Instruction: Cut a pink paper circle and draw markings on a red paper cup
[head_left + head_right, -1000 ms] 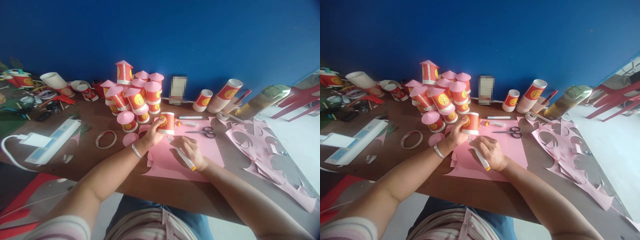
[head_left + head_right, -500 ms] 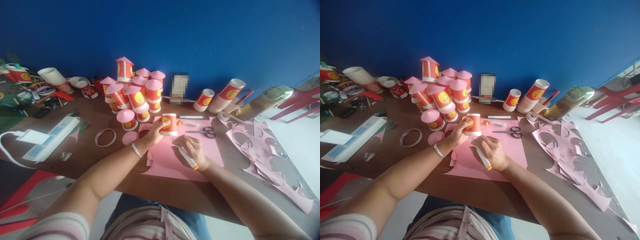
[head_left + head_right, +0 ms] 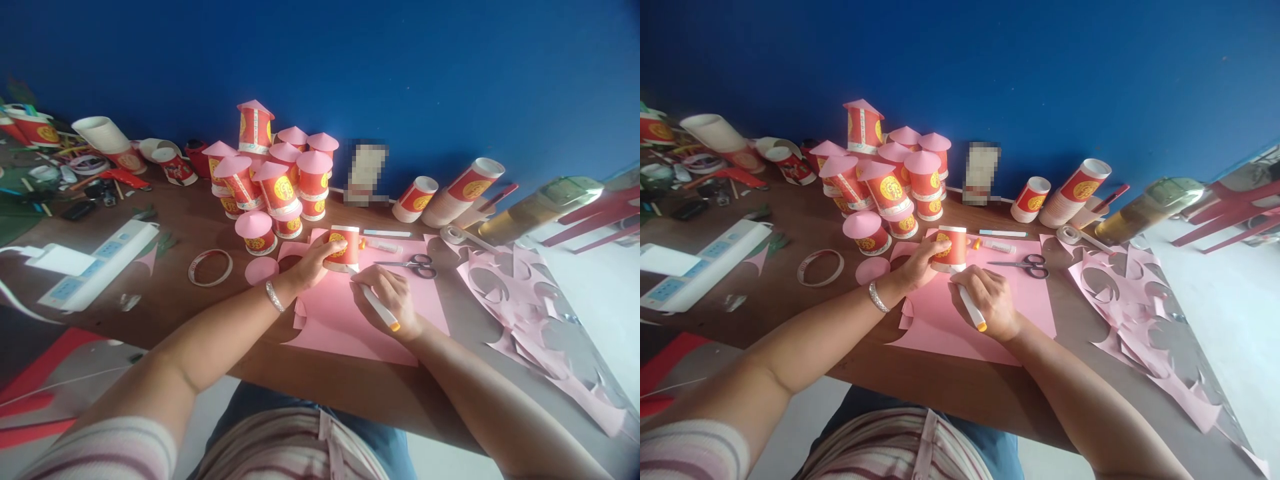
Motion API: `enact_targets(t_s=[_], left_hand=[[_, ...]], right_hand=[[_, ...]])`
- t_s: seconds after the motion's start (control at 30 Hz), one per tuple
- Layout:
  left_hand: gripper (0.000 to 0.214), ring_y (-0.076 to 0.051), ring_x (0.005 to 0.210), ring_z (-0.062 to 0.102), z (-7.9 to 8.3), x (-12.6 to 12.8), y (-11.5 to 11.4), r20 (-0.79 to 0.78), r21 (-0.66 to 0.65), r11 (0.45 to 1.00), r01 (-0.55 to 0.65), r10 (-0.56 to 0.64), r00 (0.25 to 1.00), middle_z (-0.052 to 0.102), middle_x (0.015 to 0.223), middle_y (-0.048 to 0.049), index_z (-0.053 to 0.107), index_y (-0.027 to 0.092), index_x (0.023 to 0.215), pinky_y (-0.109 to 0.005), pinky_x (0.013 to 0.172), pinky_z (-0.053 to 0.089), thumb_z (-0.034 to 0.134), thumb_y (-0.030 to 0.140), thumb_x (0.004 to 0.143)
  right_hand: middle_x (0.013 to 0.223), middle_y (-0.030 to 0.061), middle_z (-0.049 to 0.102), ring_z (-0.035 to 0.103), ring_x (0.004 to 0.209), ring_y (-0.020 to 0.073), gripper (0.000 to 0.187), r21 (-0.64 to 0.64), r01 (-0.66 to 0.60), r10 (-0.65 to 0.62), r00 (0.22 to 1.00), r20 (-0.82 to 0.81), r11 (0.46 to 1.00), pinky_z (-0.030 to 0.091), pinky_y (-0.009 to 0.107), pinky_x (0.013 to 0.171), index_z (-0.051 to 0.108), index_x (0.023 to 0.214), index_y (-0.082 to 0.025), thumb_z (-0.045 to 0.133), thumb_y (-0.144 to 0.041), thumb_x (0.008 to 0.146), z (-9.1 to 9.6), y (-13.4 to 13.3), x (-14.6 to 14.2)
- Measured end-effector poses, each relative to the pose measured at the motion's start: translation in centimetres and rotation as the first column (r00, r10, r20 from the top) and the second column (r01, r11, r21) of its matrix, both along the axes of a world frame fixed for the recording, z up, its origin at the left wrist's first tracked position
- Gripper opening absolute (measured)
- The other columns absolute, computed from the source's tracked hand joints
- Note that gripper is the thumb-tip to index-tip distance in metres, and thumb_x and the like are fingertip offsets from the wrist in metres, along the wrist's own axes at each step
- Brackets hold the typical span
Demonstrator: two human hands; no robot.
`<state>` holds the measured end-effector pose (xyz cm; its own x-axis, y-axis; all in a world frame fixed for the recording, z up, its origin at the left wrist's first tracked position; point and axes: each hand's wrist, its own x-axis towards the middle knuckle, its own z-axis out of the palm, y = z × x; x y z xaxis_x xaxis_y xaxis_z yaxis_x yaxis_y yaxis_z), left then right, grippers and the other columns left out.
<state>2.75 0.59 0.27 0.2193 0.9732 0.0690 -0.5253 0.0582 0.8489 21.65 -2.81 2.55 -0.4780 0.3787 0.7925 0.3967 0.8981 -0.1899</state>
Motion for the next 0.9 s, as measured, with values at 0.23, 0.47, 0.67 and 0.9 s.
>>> enact_targets(t_s=[0.23,0.47,0.67,0.9], left_hand=[[0.024,-0.021,0.093,0.069,-0.23,-0.14,0.01,-0.036,0.052,0.998,0.025,-0.023,0.999,0.074,0.093,-0.0048,0.076,0.018,0.101,-0.031,0.089,0.054,0.076,0.041,0.092],[0.022,-0.020,0.089,0.067,0.12,-0.20,-0.08,-0.036,0.036,0.999,0.020,-0.019,0.999,0.072,0.088,-0.0023,0.074,0.019,0.097,-0.032,0.090,0.054,0.079,0.040,0.090],[0.022,-0.021,0.089,0.068,0.56,-0.14,-0.22,-0.041,0.037,0.999,0.005,-0.004,0.999,0.071,0.084,-0.0026,0.074,0.020,0.092,-0.032,0.089,0.055,0.080,0.041,0.089],[0.026,-0.025,0.103,0.072,0.47,0.09,-0.22,-0.029,0.025,1.000,-0.004,0.004,1.000,0.078,0.101,-0.0065,0.076,0.018,0.100,-0.034,0.092,0.055,0.079,0.041,0.088]], right_hand=[[0.077,-0.0017,0.068,0.059,0.060,0.0117,0.016,-0.001,-0.004,0.004,1.000,0.012,1.000,0.048,0.025,0.058,0.058,0.101,-0.023,0.062,-0.008,0.099,0.04,0.01,-0.06],[0.070,-0.0051,0.061,0.052,0.055,0.0096,0.019,-0.035,0.013,-0.013,1.000,0.004,0.999,0.041,0.024,0.056,0.054,0.089,-0.024,0.057,-0.007,0.098,0.12,-0.24,-0.23],[0.072,-0.0044,0.062,0.054,0.056,0.0101,0.019,-0.032,-0.019,0.019,1.000,-0.010,0.999,0.041,0.024,0.056,0.055,0.092,-0.024,0.058,-0.006,0.097,0.27,-0.23,-0.15],[0.072,-0.0038,0.063,0.056,0.057,0.0110,0.020,-0.035,-0.024,0.023,1.000,-0.016,0.999,0.043,0.025,0.057,0.056,0.093,-0.024,0.059,-0.005,0.097,0.57,-0.14,-0.04]])
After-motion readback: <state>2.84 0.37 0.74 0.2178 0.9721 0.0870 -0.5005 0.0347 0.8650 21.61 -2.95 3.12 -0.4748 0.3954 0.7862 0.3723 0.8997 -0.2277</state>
